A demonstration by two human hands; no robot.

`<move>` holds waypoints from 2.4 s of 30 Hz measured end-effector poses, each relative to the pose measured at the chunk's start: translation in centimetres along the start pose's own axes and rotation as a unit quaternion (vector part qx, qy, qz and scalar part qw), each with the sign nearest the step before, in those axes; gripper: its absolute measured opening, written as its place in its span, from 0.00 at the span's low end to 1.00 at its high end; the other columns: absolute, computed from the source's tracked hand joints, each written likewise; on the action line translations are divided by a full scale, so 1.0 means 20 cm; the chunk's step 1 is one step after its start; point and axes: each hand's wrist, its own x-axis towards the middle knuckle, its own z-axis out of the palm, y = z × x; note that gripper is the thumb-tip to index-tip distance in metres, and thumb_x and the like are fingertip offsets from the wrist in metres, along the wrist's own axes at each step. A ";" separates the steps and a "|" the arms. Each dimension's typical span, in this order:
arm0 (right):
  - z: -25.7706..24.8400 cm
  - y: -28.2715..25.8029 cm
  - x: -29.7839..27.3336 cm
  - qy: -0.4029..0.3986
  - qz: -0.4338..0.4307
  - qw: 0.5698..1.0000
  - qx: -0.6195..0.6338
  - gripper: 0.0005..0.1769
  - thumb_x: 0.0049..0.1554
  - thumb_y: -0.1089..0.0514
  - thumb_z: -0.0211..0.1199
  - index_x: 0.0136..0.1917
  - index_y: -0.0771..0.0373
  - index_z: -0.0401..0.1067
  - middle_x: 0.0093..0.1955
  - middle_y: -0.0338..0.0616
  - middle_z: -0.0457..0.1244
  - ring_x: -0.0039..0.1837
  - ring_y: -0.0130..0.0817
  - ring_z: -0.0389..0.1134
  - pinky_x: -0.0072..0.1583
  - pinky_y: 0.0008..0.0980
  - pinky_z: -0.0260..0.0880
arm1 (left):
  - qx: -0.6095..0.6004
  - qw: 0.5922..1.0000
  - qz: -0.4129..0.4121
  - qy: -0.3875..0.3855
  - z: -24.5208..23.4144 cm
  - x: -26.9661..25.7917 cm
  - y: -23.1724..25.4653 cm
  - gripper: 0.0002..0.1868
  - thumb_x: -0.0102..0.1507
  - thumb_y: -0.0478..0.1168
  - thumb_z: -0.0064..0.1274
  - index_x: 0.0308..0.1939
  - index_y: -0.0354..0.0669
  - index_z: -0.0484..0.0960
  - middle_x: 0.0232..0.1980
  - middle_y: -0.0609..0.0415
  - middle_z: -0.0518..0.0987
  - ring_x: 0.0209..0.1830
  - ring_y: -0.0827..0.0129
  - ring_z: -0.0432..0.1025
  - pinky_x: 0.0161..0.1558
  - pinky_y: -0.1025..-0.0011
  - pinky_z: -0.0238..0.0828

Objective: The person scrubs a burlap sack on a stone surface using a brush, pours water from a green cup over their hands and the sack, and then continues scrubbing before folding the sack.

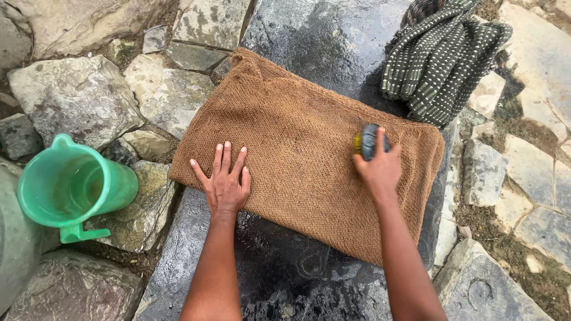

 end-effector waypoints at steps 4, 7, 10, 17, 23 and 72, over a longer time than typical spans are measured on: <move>0.01 0.48 -0.03 0.088 0.065 0.994 0.016 0.54 0.52 0.36 0.65 0.85 0.44 0.46 0.69 0.63 0.49 0.54 0.58 0.68 0.56 0.51 0.73 | -0.013 1.000 -0.001 0.002 -0.01 0.00 0.00 0.27 0.67 0.52 0.40 0.72 0.69 0.69 0.80 0.56 0.60 0.81 0.67 0.50 0.74 0.31 0.16; 0.04 0.69 -0.15 0.137 0.122 0.979 0.087 0.55 0.49 0.37 0.66 0.85 0.44 0.49 0.68 0.63 0.50 0.58 0.63 0.65 0.60 0.56 0.68 | -0.006 1.000 0.002 0.002 -0.01 0.00 0.00 0.27 0.66 0.52 0.40 0.71 0.70 0.70 0.80 0.56 0.60 0.81 0.67 0.50 0.74 0.31 0.16; 0.07 0.86 -0.28 0.167 0.181 0.953 0.177 0.52 0.50 0.38 0.63 0.85 0.43 0.51 0.66 0.62 0.51 0.58 0.62 0.65 0.64 0.57 0.65 | -0.003 1.000 -0.009 -0.008 -0.01 -0.02 0.00 0.26 0.67 0.52 0.40 0.71 0.70 0.70 0.80 0.56 0.60 0.82 0.68 0.50 0.74 0.31 0.15; 0.17 1.07 -0.39 0.150 0.238 0.951 0.126 0.46 0.55 0.35 0.60 0.84 0.40 0.53 0.67 0.62 0.51 0.60 0.61 0.63 0.62 0.58 0.63 | 0.007 1.000 -0.002 -0.003 0.02 -0.03 -0.01 0.28 0.67 0.53 0.39 0.73 0.70 0.69 0.81 0.57 0.60 0.82 0.68 0.49 0.74 0.32 0.14; 0.22 1.17 -0.40 0.110 0.211 0.967 0.086 0.46 0.53 0.38 0.59 0.83 0.37 0.53 0.67 0.65 0.51 0.61 0.64 0.62 0.62 0.58 0.65 | -0.007 1.000 0.004 0.013 0.02 -0.02 -0.02 0.26 0.69 0.52 0.39 0.72 0.68 0.71 0.80 0.55 0.62 0.82 0.66 0.51 0.75 0.31 0.14; -1.08 0.67 -0.34 -0.074 0.196 0.722 0.660 0.14 0.60 0.55 0.60 0.51 0.70 0.70 0.34 0.48 0.61 0.27 0.30 0.60 0.29 0.28 0.67 | -0.714 0.510 -0.474 0.070 -0.61 0.79 0.08 0.24 0.52 0.29 0.62 0.50 0.27 0.70 0.48 0.43 0.77 0.40 0.56 0.78 0.31 0.58 0.86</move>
